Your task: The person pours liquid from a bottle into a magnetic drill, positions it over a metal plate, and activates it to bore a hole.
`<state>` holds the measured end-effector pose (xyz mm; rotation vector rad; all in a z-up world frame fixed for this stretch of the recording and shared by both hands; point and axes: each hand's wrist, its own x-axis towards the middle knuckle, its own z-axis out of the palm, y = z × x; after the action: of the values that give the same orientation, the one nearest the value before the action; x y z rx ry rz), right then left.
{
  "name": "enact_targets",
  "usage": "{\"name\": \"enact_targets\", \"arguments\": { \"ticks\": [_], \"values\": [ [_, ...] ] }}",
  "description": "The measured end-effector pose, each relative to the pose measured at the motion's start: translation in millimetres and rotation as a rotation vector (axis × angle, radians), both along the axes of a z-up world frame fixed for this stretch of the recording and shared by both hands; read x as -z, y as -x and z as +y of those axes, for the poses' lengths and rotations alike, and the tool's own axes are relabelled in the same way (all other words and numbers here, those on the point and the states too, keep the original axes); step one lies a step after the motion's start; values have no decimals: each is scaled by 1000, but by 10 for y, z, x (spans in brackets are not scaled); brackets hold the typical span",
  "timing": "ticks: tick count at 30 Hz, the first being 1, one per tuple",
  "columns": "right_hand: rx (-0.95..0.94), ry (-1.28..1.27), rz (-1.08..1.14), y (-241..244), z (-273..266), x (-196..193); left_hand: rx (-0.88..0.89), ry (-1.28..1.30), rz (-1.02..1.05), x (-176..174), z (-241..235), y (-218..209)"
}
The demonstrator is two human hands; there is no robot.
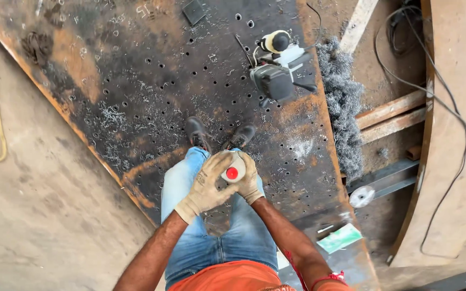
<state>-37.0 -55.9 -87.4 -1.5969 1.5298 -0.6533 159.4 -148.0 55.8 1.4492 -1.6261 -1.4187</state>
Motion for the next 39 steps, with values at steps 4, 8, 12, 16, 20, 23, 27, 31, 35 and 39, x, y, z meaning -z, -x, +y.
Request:
{"name": "enact_targets", "arguments": {
  "ticks": [4, 8, 12, 16, 20, 23, 27, 31, 35, 39],
  "values": [
    [41, 85, -28, -88, -175, -165, 58, -9, 52, 59, -89, -25],
    [105, -193, -9, -263, -280, -295, 110, -72, 217, 54, -323, -129],
    [260, -294, -40, -547, -406, -368, 105, -118, 345, 125, -534, -309],
    [457, -511, -554, -874, -383, -270, 94, -129, 330, 129, -770, -585],
    [360, -297, -246, -1293, -289, 67, 48, -105, 266, 96, -956, -886],
    [774, -454, -1043, -1515, -40, 529, 35, -118, 223, 28, -1132, -1060],
    [1065, -622, -1575, -1839, -441, 299, 177, -52, 229, -134, -1486, -1230],
    [735, -480, -1087, -1903, -749, -16, 326, -31, 278, -33, -1546, -1276],
    [501, -190, -197, -1810, -984, -79, 311, -151, 273, 93, -1550, -1199],
    [560, -153, -116, -1725, -1272, -357, 255, -234, 207, -58, -1717, -991]
  ]
}}
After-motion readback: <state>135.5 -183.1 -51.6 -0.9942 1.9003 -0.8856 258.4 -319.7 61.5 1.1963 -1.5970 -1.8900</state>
